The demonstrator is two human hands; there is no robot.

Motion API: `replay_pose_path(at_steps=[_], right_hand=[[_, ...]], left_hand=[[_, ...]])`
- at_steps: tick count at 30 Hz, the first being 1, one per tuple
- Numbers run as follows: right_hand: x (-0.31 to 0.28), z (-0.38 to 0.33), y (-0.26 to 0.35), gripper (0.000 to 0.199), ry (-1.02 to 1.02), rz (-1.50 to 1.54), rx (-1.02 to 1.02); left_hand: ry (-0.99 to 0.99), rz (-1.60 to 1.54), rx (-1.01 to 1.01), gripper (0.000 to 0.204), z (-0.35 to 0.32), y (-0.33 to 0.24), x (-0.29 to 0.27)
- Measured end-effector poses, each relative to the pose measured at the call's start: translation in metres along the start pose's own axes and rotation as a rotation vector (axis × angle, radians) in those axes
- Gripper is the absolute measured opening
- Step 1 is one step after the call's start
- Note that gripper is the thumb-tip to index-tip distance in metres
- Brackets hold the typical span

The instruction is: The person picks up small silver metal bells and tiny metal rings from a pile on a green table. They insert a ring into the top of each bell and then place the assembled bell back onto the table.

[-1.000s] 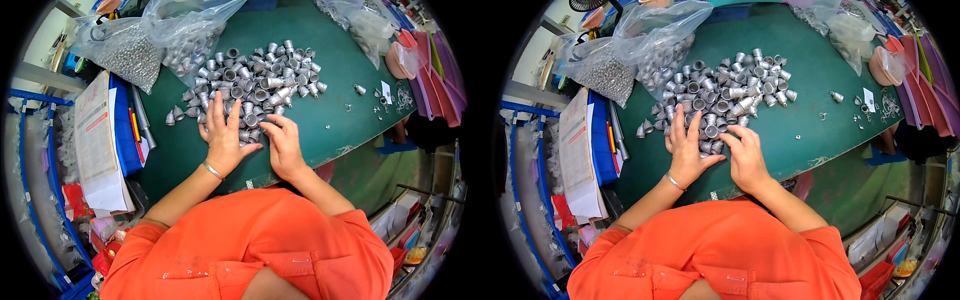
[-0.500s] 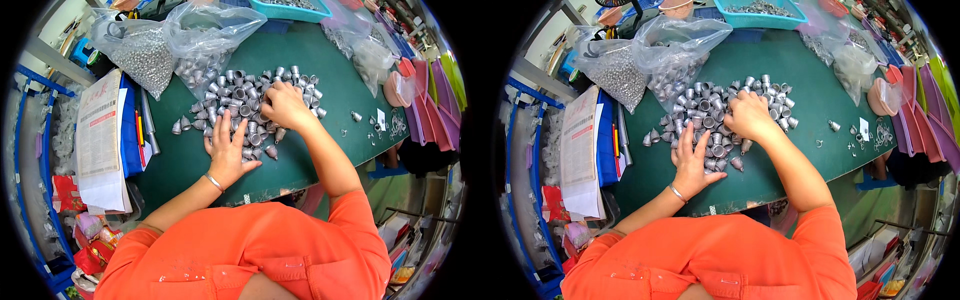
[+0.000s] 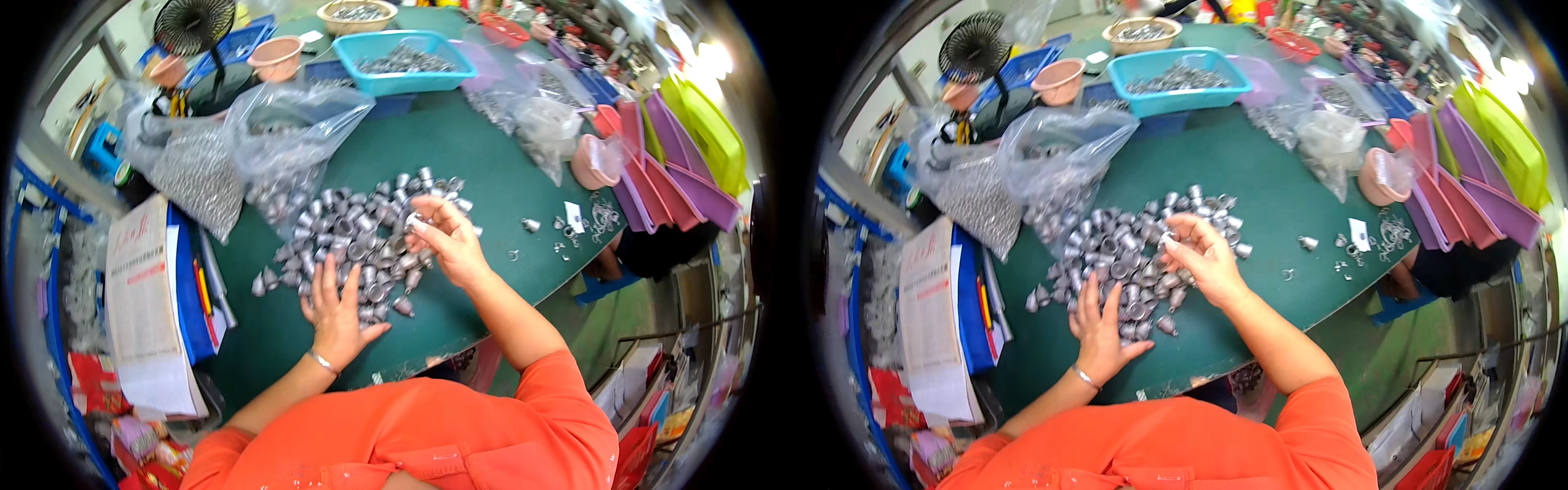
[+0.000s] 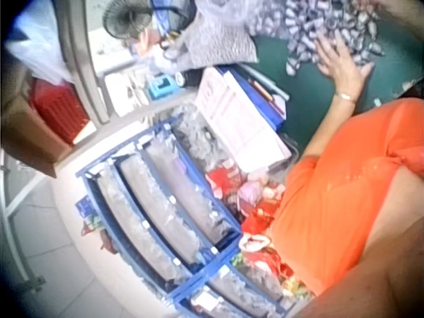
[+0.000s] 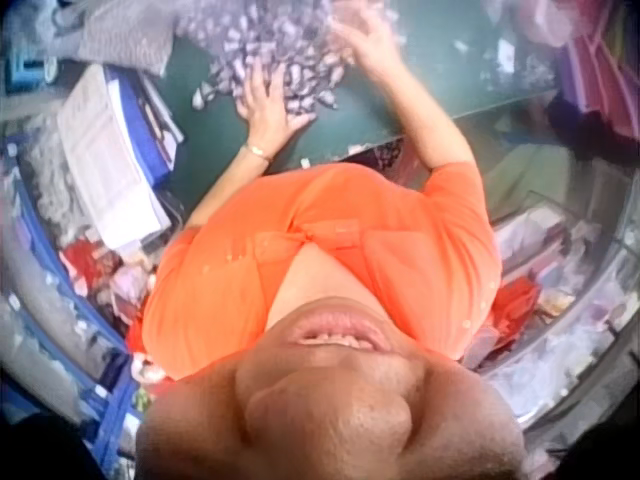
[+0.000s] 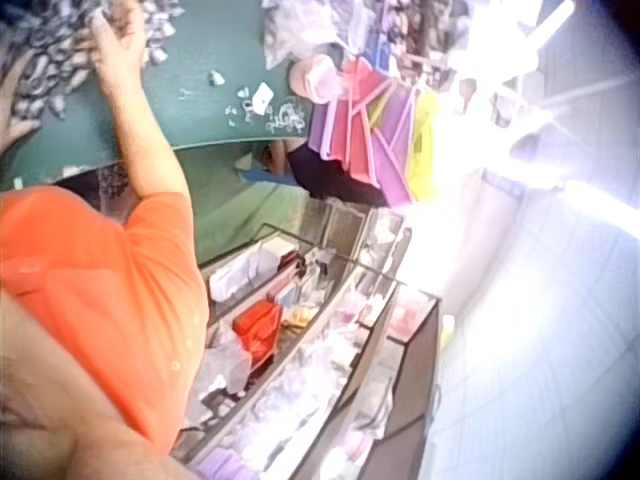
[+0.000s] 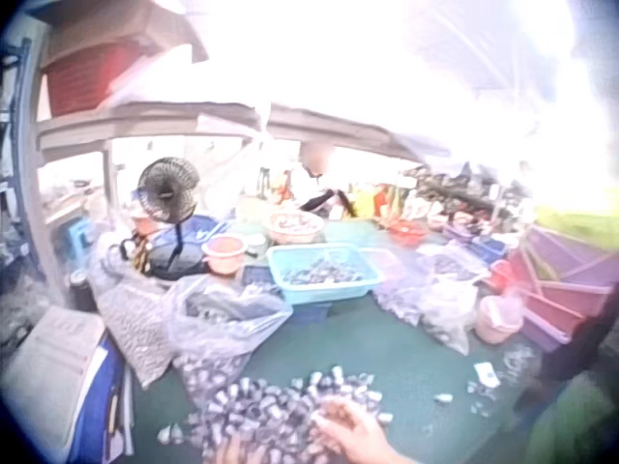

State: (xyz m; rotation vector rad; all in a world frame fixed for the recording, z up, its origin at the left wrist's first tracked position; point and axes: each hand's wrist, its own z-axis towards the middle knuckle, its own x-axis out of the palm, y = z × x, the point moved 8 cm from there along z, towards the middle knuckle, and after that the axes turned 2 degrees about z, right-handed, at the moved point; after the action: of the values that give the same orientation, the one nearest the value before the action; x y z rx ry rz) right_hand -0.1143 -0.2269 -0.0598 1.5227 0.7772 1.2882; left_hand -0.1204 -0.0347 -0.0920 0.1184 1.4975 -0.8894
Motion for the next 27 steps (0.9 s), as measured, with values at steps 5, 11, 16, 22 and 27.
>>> replay_pose_path(at_steps=[5,11,16,22,27], right_hand=[[-0.035,0.002,-0.004,0.02,-0.1,0.122,0.315],[-0.105,0.04,0.043,0.017,-0.237,-0.09,0.378],[-0.115,0.078,0.106,0.013,-0.263,-0.139,0.218],[-0.087,0.06,0.039,0.015,-0.089,-0.257,0.558],[-0.061,0.101,0.051,0.016,0.029,-0.298,0.433]], left_hand=[[-0.003,0.016,0.023,0.105,0.0,-0.001,0.001],[0.01,0.021,0.034,0.112,0.0,-0.006,0.002],[-0.019,0.026,0.041,0.112,-0.001,-0.004,0.0],[-0.006,0.029,0.033,0.113,-0.001,-0.002,0.002],[-0.014,0.019,0.041,0.112,-0.001,-0.004,0.001]])
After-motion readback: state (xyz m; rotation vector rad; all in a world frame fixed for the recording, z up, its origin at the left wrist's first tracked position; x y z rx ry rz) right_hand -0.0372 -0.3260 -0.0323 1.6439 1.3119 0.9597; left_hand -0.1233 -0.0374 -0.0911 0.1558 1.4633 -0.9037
